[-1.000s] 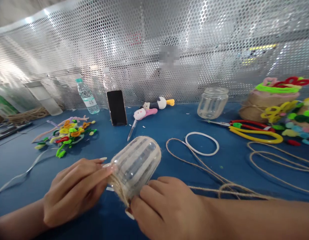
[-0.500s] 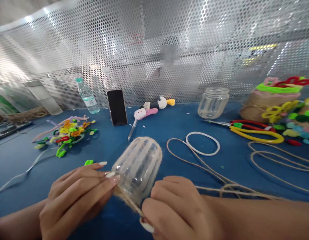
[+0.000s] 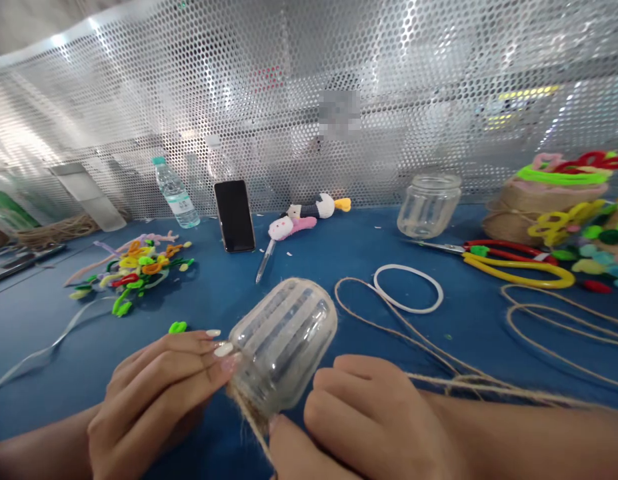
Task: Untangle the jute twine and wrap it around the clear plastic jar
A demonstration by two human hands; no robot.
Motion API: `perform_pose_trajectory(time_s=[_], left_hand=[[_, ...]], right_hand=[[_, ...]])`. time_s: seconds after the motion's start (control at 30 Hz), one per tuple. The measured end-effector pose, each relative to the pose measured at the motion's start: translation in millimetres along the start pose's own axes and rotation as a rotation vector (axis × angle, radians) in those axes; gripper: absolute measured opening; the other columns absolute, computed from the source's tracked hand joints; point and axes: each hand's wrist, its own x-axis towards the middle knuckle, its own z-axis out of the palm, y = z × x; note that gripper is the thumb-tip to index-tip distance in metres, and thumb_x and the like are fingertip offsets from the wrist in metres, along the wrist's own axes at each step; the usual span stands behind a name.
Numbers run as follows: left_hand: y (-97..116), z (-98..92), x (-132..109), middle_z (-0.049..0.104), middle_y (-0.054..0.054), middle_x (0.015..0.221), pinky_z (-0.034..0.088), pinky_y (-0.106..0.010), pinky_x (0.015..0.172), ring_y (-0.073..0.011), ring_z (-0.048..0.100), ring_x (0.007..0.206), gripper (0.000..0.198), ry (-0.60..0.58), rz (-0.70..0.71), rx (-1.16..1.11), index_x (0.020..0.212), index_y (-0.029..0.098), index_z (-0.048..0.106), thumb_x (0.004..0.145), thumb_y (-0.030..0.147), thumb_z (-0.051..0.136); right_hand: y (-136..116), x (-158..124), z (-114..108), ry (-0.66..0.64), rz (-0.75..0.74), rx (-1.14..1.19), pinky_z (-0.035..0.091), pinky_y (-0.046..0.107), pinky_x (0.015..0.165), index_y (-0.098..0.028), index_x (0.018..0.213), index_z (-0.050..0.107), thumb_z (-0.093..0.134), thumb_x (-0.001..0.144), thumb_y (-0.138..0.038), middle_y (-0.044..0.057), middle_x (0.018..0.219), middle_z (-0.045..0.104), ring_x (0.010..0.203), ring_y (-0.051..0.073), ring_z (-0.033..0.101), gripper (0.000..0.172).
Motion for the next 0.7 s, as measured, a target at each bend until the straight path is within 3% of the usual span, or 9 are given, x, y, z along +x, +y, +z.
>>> perform_pose_trajectory(time_s=[0.13, 0.3, 0.47, 0.7], left_hand=[[-4.3, -4.3, 2.3, 0.064, -0.009, 0.085, 0.053, -0.026, 0.074, -0.0157, 0.059, 0.087, 0.018, -0.044, -0.024, 0.011, 0.096, 0.002, 0.063, 0.085, 0.008, 0.05], [-6.1, -6.0, 2.5, 0.065, -0.008, 0.08, 0.054, -0.024, 0.074, -0.0144, 0.061, 0.084, 0.019, -0.058, -0.032, -0.005, 0.094, 0.003, 0.064, 0.087, 0.01, 0.048], [-4.5, -4.3, 2.4, 0.064, -0.009, 0.084, 0.053, -0.026, 0.076, -0.0156, 0.059, 0.088, 0.017, -0.041, -0.019, 0.008, 0.095, 0.002, 0.064, 0.084, 0.008, 0.053], [-5.0, 5.5, -1.1, 0.062, -0.008, 0.086, 0.053, -0.026, 0.073, -0.0158, 0.058, 0.087, 0.014, 0.048, -0.045, 0.024, 0.092, 0.003, 0.063, 0.082, 0.006, 0.054]], right_hand=[[11.9, -2.1, 3.9, 0.037, -0.164, 0.041, 0.043, 0.029, 0.052, -0.019, 0.081, 0.057, 0.036, 0.091, -0.015, -0.001, 0.051, 0.051, 0.049, 0.012, 0.051, 0.023], [16.0, -7.7, 9.5, 0.033, -0.039, 0.061, 0.044, 0.029, 0.058, -0.016, 0.083, 0.053, 0.034, 0.087, -0.01, 0.003, 0.064, 0.059, 0.063, 0.013, 0.057, 0.02], [12.9, -8.6, 4.3, -0.037, -0.156, 0.114, 0.044, 0.03, 0.056, -0.018, 0.078, 0.053, 0.033, 0.088, -0.011, 0.002, 0.061, 0.057, 0.059, 0.014, 0.055, 0.023], [8.2, -2.7, 7.6, 0.012, -0.11, 0.071, 0.042, 0.029, 0.054, -0.019, 0.074, 0.053, 0.03, 0.091, -0.013, -0.001, 0.053, 0.052, 0.046, 0.012, 0.046, 0.029]])
